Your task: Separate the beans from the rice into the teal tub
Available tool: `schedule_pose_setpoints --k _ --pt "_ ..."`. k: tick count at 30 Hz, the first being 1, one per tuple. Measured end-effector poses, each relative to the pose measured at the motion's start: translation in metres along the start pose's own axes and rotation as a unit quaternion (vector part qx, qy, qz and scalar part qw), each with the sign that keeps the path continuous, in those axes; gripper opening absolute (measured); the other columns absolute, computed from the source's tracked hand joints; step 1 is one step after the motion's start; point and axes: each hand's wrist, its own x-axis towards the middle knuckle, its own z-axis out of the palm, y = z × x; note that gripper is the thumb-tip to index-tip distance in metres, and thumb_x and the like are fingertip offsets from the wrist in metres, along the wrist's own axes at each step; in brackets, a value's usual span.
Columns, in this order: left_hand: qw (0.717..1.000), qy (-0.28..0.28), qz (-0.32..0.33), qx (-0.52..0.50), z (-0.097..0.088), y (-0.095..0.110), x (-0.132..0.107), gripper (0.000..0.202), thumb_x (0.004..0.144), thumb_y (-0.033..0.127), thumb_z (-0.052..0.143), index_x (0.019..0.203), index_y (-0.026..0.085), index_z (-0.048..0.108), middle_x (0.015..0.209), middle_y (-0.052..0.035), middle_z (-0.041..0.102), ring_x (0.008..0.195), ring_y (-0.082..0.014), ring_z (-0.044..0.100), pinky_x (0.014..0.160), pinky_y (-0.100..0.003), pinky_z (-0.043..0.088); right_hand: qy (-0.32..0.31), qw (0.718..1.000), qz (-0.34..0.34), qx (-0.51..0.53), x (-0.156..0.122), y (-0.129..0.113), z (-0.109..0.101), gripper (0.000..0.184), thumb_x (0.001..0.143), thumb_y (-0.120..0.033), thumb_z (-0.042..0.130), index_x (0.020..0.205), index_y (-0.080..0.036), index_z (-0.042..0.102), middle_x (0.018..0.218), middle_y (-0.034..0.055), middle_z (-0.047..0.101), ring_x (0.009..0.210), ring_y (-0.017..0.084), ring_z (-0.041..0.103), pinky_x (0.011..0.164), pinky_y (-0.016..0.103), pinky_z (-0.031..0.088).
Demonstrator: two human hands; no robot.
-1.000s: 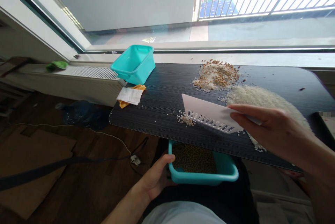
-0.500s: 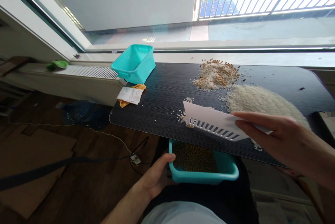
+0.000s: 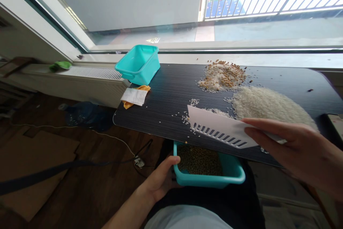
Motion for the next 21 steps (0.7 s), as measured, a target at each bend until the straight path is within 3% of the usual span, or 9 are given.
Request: schedule_pose_setpoints --k 5,10,15,21 --pt "1.000 0.002 0.001 0.001 -0.001 -0.001 0.000 0.071 0.061 0.054 0.071 0.118 0.018 0.053 0.116 -0.0135 0.068 0.110 -0.0354 0.061 0.082 -0.040 0.048 0.050 0.996 -0.018 -0.065 0.016 0.002 0.012 0.033 0.087 -0.045 0.053 0.100 -0.028 0.078 0.080 0.0019 0.079 0.057 0.017 0.070 0.049 0.027 0.051" --pt "1.000 0.012 0.004 -0.004 -0.003 -0.002 0.000 0.073 0.061 0.054 0.071 0.120 0.017 0.052 0.115 -0.0138 0.068 0.108 -0.0356 0.062 0.082 -0.040 0.048 0.045 0.995 -0.056 -0.074 0.031 0.000 0.024 0.032 0.088 -0.043 0.053 0.104 -0.030 0.077 0.088 0.0024 0.079 0.073 0.022 0.074 0.059 0.031 0.055" --pt "1.000 0.008 0.011 -0.014 -0.007 -0.002 -0.001 0.073 0.063 0.052 0.071 0.124 0.018 0.051 0.123 -0.0140 0.066 0.113 -0.0349 0.060 0.083 -0.040 0.048 0.016 0.994 -0.092 -0.064 0.027 -0.007 0.020 0.030 0.090 -0.041 0.052 0.106 -0.034 0.076 0.091 -0.0012 0.079 0.074 0.019 0.074 0.059 0.029 0.056" --pt "1.000 -0.003 0.013 -0.011 -0.009 0.000 -0.002 0.071 0.064 0.052 0.070 0.124 0.018 0.052 0.126 -0.0145 0.065 0.114 -0.0352 0.060 0.081 -0.040 0.048 0.032 0.994 -0.086 -0.057 0.021 -0.008 0.016 0.029 0.089 -0.044 0.053 0.105 -0.034 0.075 0.088 -0.0030 0.079 0.067 0.017 0.073 0.053 0.027 0.054"
